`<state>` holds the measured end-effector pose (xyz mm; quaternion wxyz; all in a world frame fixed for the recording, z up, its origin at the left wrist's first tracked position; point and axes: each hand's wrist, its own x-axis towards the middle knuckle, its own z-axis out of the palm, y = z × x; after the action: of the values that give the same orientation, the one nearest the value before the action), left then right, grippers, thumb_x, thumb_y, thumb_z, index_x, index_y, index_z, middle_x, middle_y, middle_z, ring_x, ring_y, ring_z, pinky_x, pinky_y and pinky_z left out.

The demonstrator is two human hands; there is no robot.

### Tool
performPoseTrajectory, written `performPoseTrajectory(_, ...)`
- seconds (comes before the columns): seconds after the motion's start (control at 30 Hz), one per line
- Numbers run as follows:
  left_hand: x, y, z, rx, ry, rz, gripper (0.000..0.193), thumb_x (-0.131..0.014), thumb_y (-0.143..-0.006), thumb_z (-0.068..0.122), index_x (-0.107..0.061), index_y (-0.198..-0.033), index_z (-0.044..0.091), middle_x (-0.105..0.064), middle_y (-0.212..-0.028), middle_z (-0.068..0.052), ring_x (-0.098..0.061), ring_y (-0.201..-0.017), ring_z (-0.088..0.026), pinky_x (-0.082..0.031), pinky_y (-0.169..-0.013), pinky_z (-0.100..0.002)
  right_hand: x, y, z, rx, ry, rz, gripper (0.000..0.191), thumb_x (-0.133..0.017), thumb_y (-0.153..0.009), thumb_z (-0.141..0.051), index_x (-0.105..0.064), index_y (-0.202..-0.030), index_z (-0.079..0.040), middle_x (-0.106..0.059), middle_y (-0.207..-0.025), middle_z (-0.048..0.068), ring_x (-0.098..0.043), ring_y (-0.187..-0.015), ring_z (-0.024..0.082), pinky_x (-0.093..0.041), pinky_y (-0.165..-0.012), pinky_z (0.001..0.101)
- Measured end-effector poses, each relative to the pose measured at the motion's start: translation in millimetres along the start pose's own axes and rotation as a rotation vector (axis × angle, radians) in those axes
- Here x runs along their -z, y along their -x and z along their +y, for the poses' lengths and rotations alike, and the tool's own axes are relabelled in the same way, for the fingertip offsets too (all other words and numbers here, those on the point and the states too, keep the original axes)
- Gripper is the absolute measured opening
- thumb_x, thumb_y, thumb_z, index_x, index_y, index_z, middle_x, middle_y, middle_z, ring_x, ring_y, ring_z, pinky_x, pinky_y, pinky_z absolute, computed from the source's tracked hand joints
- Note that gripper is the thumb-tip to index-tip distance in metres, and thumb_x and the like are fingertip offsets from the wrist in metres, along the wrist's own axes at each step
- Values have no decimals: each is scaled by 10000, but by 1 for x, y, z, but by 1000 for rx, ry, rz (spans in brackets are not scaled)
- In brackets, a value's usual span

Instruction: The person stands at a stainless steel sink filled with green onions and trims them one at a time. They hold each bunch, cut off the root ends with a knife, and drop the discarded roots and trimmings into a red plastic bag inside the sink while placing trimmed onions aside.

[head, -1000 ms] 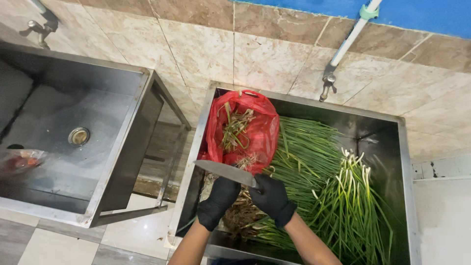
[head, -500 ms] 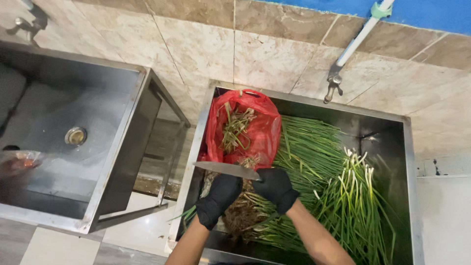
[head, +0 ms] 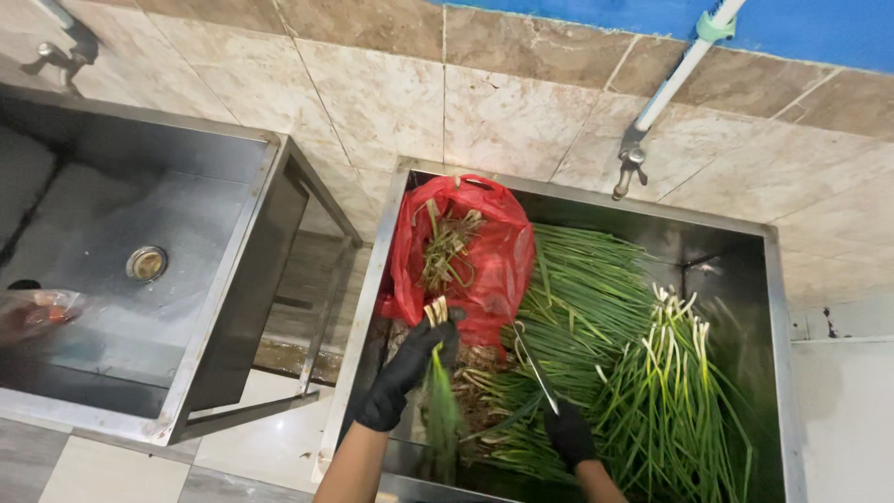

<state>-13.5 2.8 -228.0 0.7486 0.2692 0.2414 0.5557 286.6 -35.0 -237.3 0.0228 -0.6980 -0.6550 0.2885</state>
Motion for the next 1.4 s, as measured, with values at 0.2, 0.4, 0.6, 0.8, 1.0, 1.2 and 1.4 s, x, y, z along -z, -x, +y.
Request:
performPoseTrajectory(0.2,-28,-3,13,80,33,-19,384,-520,-1070,208,-572,-1383,-9,-671,-959,-64,-638,-792,-164,-528,-718,-323,-8,-2,-28,88,-568,164,363,-632,-955,-270,-631,-1225,-27,-702,-1054,171,-688,-964,323,-542,-850,429)
performPoseTrajectory(0.4,-48,-6,32,168,-312,-149,425,-478,-1074,266,-566,-1429,49,-686,-965,-63,-630,-770,-137,-523,-727,-296,57,-33,-119,621,-926,169,296,-679,-928,-93,-641,-1190,38,-651,-1159,115,-653,-1040,222,-517,-885,367)
performPoseTrajectory(0.6,-41,-6,45,197,-386,-29,388,-551,-1141,227,-613,-1343,-98,-699,-1078,-102,-652,-913,-172,-519,-809,-336,98,-53,-163,581,-994,-216,185,-689,-923,-102,-739,-1047,25,-742,-963,60,-703,-877,148,-563,-800,318)
performPoseTrajectory(0.8,-34,-9,58,45,-439,11,388,-557,-1051,220,-649,-1353,-5,-718,-1290,-113,-690,-1188,-204,-524,-1046,-336,108,-81,-155,574,-979,-11,161,-703,-934,-126,-743,-1006,13,-725,-884,23,-651,-823,100,-531,-759,289)
performPoseTrajectory(1.0,-33,-12,78,-404,-1113,622,316,-486,-1055,123,-692,-1285,52,-769,-1105,-50,-739,-1041,-152,-565,-937,-315,136,-93,-161,559,-1000,66,154,-737,-912,-142,-765,-955,3,-706,-831,11,-613,-767,78,-503,-715,267)
performPoseTrajectory(1.2,-68,-30,50,-255,-750,213,334,-773,-880,142,-721,-1191,33,-748,-1048,-11,-664,-981,-115,-536,-893,-315,132,-80,-185,589,-914,167,161,-748,-901,-151,-742,-827,-8,-661,-691,-14,-576,-655,68,-476,-620,272)
performPoseTrajectory(1.4,-65,-40,53,-39,-623,191,242,-750,-936,218,-805,-1100,49,-708,-823,55,-481,-623,-35,-350,-539,-244,123,-76,-194,603,-994,173,237,-693,-968,-150,-675,-782,-5,-602,-693,-16,-502,-662,46,-438,-604,275)
